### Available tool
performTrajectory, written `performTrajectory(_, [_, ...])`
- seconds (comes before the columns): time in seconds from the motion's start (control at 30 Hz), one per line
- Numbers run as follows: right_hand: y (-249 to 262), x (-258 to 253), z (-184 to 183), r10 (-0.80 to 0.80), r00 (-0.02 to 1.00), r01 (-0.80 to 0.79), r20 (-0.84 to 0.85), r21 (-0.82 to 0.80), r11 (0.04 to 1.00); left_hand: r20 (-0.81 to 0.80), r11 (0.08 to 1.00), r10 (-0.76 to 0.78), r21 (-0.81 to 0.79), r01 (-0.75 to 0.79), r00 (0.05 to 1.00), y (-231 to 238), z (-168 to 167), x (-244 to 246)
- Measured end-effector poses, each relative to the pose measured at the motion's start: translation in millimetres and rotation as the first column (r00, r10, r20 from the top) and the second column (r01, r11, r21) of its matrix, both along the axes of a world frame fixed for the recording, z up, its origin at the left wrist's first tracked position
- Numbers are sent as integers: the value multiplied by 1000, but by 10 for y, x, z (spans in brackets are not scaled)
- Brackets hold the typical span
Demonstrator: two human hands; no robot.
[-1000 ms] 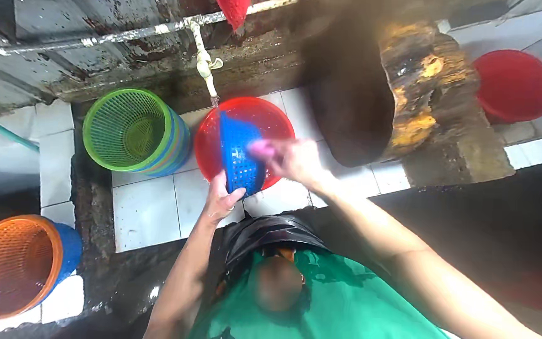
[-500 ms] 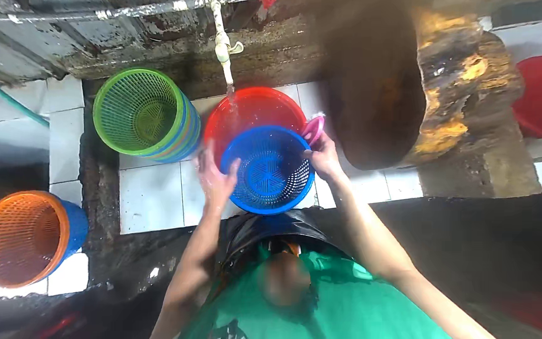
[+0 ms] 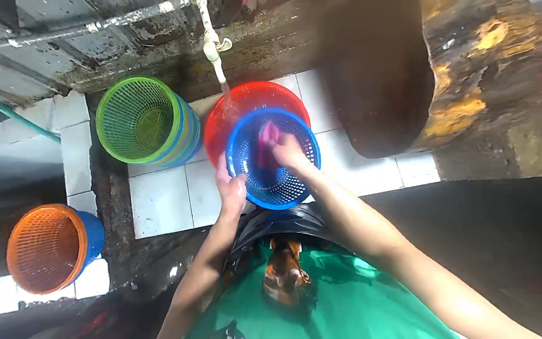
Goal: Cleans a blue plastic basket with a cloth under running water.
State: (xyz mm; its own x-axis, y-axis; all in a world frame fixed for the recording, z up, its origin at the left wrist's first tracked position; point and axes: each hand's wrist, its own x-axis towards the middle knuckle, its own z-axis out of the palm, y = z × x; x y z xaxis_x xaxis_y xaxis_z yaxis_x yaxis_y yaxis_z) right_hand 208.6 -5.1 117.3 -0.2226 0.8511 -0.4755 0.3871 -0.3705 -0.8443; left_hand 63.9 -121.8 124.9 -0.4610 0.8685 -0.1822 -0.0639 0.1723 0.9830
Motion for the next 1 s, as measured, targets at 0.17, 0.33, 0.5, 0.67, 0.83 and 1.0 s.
performTrajectory(0.17, [134, -332, -30, -378, 737, 45, -561, -517, 855, -72, 1000, -6, 23, 8, 997, -16, -108, 127])
performTrajectory(0.33, [480, 56, 366, -504, 115, 71, -856, -500, 863, 98, 989, 142, -42, -138, 985, 9, -95, -10])
performTrajectory(0.5, [761, 369, 234, -512, 422, 240, -748, -452, 859, 153, 990, 136, -66, -127, 979, -19, -74, -138])
performTrajectory(0.67, [770, 568, -198, -152, 947, 93, 283, 212, 973, -49, 991, 116, -64, -119, 992, -84, 85, -385])
performTrajectory(0.83, [714, 352, -534, 98, 755, -279, 648, 182, 943, -247, 995, 94, -15, -101, 964, -155, 148, -627])
performTrajectory(1.0, [719, 234, -1094, 371, 670, -505, 643, 29, 862, -392, 983, 184, 69, -171, 901, -287, 195, -677])
